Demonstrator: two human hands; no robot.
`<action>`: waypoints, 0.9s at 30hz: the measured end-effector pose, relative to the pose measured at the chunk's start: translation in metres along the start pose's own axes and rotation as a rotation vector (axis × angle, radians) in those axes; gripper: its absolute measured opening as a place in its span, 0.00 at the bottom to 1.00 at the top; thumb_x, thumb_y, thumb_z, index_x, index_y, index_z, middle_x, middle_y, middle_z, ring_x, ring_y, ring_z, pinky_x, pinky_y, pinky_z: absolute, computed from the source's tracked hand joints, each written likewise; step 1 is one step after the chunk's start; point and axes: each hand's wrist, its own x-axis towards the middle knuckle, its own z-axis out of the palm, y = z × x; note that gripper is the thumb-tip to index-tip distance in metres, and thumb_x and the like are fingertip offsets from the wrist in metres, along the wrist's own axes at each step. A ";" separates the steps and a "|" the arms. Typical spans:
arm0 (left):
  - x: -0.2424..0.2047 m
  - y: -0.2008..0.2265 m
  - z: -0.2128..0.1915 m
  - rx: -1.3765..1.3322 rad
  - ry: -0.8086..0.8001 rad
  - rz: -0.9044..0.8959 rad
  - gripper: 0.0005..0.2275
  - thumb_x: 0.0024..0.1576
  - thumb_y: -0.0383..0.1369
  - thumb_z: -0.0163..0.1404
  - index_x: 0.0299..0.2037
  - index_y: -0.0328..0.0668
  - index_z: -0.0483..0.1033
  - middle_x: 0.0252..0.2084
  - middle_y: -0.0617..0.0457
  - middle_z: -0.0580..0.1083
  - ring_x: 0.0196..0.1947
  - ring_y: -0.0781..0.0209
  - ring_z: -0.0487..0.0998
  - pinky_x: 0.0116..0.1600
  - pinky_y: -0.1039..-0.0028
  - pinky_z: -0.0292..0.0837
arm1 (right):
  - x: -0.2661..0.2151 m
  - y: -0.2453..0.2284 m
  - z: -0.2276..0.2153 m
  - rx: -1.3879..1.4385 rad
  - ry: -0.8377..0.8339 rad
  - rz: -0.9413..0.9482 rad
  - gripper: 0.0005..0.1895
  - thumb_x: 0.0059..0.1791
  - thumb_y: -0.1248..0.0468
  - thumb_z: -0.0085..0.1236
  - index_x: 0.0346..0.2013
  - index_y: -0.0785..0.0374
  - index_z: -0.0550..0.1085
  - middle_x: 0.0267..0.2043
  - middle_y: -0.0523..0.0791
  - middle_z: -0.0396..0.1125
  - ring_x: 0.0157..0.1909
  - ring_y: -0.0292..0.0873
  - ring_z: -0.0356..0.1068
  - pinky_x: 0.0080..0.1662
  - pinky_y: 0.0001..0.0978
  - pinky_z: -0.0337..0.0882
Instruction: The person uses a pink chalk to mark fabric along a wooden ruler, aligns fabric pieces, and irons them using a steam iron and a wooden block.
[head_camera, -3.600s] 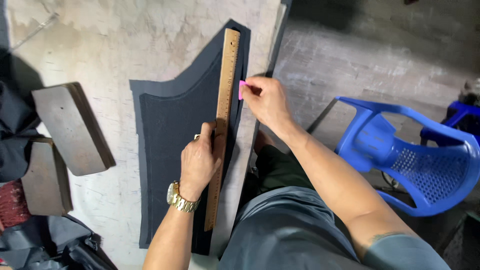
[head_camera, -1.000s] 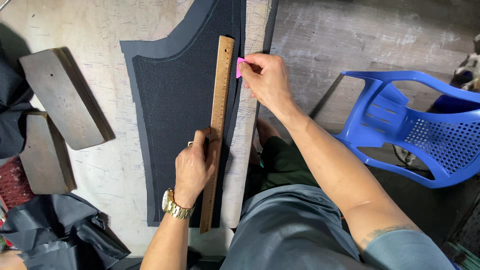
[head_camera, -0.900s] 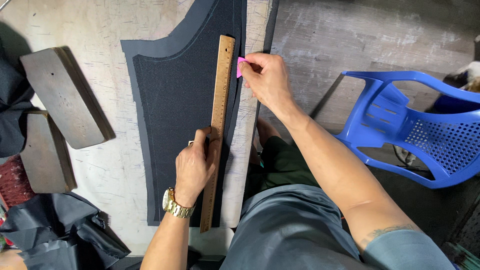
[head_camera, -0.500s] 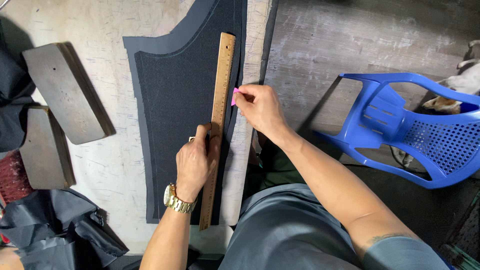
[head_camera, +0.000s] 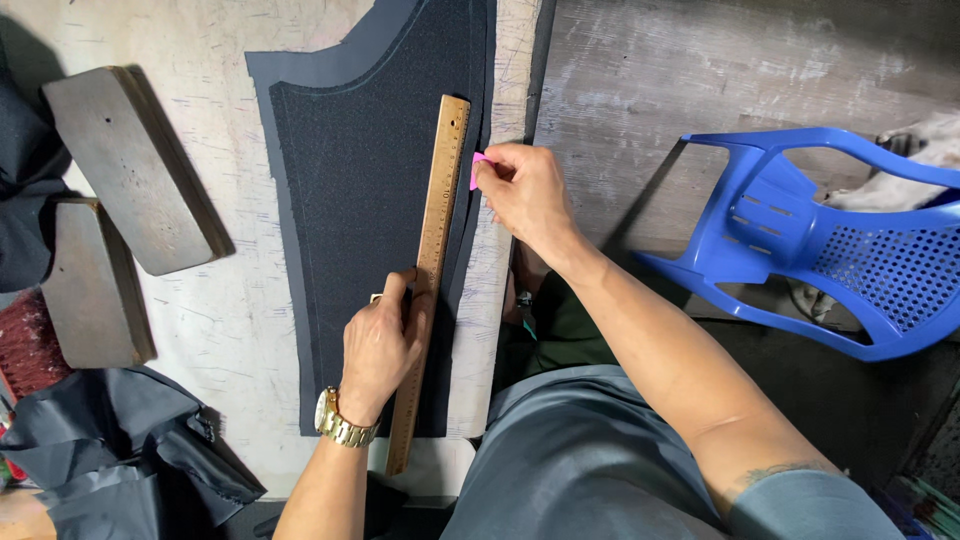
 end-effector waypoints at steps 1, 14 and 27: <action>-0.001 0.000 0.001 -0.007 0.008 -0.001 0.14 0.61 0.36 0.49 0.57 0.51 0.68 0.29 0.36 0.78 0.35 0.30 0.81 0.40 0.44 0.74 | -0.002 -0.003 0.000 0.003 0.001 0.007 0.07 0.46 0.69 0.61 0.36 0.68 0.81 0.23 0.52 0.72 0.17 0.40 0.72 0.16 0.25 0.76; -0.005 -0.002 0.010 0.024 0.050 0.022 0.14 0.61 0.35 0.49 0.56 0.49 0.66 0.28 0.35 0.78 0.34 0.29 0.81 0.39 0.43 0.73 | -0.008 0.001 -0.001 -0.019 -0.019 -0.056 0.07 0.47 0.69 0.59 0.36 0.68 0.81 0.22 0.52 0.72 0.17 0.39 0.72 0.15 0.24 0.75; -0.019 -0.021 0.006 0.025 0.019 0.056 0.15 0.59 0.36 0.49 0.56 0.54 0.66 0.31 0.39 0.79 0.37 0.31 0.81 0.41 0.43 0.74 | -0.053 0.017 0.009 0.000 -0.029 0.058 0.10 0.46 0.68 0.60 0.39 0.70 0.81 0.26 0.54 0.74 0.18 0.41 0.72 0.17 0.27 0.76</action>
